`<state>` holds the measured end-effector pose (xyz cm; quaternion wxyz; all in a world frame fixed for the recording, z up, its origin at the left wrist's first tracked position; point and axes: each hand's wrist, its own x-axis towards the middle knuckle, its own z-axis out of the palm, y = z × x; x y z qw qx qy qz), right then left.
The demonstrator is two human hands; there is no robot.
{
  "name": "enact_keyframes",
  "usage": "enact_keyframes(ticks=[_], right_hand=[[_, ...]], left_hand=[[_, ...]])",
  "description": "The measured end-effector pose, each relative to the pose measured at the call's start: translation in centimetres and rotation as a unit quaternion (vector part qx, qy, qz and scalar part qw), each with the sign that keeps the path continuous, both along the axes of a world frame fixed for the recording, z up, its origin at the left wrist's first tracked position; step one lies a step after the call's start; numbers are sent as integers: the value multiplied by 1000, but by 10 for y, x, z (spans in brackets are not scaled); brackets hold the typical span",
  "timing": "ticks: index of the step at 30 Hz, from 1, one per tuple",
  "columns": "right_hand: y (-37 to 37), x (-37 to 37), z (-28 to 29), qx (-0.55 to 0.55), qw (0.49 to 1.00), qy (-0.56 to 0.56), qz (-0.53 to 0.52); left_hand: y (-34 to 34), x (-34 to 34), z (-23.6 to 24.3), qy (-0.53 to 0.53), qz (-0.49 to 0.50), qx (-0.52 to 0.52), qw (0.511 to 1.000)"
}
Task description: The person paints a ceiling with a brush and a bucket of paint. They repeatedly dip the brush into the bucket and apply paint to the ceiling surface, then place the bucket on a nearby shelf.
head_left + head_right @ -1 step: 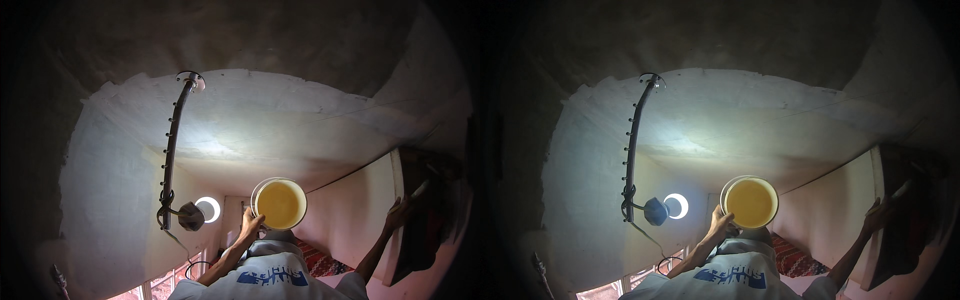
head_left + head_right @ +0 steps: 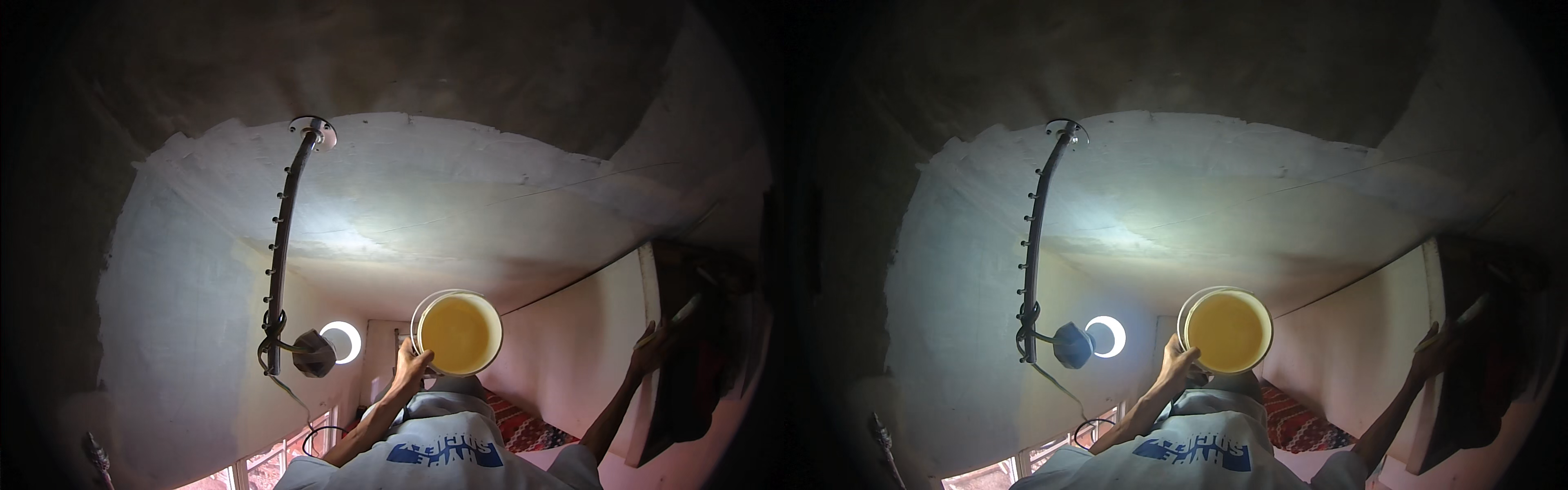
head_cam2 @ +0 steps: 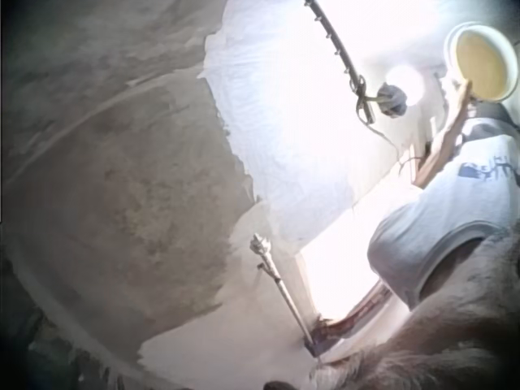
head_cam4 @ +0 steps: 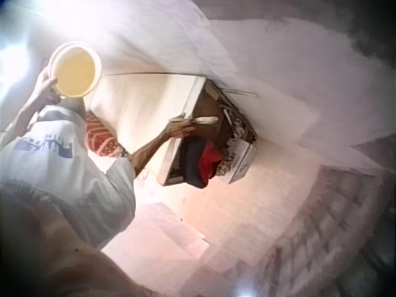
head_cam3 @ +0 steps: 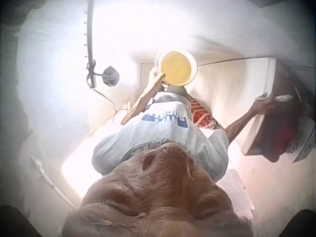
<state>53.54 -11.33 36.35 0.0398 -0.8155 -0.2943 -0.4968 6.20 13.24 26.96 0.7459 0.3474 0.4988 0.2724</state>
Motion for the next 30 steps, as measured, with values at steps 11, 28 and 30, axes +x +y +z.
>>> enact_keyframes(ticks=[11, 28, 30], right_hand=[[-10, 10, -11, -10, 1000, -8, -4], [-7, 6, -5, -8, 1000, 1, 6], [-11, 9, -10, 4, 1000, 28, 1]], left_hand=[[7, 3, 5, 4, -28, 5, 1000], [4, 3, 11, -11, -30, -2, 999], [6, 2, 5, 20, -46, 11, 999]])
